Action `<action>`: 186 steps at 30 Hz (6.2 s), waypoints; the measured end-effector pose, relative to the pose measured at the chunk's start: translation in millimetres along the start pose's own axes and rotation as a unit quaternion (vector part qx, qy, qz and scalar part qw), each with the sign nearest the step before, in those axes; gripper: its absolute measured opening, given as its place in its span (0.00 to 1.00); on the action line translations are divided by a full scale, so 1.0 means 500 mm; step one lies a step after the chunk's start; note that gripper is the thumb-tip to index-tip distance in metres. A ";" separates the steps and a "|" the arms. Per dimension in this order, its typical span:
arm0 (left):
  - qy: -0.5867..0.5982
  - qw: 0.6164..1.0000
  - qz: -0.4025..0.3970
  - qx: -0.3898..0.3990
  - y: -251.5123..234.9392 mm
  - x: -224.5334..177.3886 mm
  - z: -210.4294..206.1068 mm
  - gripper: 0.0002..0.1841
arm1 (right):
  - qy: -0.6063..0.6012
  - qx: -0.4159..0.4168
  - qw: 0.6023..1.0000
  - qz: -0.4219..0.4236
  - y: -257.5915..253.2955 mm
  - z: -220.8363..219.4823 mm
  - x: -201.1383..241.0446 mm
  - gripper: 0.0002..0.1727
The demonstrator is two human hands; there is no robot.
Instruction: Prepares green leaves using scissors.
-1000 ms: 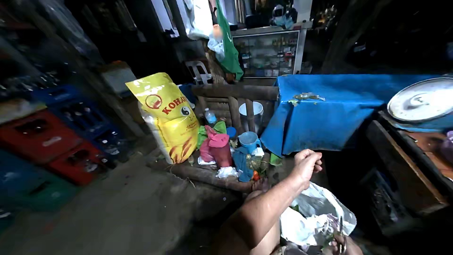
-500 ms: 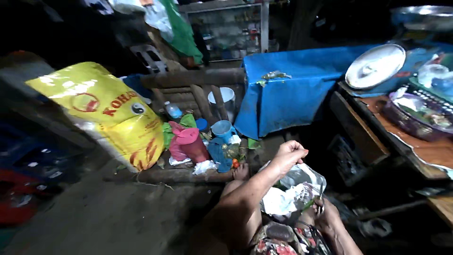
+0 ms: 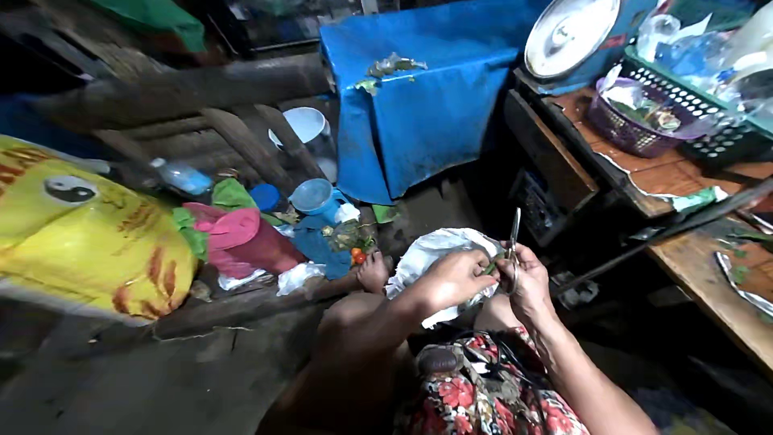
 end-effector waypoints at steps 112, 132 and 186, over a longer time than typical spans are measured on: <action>0.300 0.948 0.023 -0.102 0.075 0.141 0.015 0.12 | 0.188 0.276 0.937 -0.104 0.058 -0.039 -0.078 0.23; 0.245 0.966 -0.027 -0.084 0.067 0.137 0.004 0.09 | 0.209 0.252 0.938 -0.111 0.051 -0.040 -0.080 0.16; 0.389 0.915 0.066 -0.083 0.065 0.153 -0.004 0.12 | 0.231 0.213 0.942 -0.117 0.048 0.001 -0.083 0.26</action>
Point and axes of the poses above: each hand's wrist, its own y-axis away from the middle knuckle, its own z-axis out of the back of the hand, x = y × z, the point moved 4 cm from there along -y, towards the middle knuckle, and after that the axes turned 3 degrees about x, right-handed, at the moved point
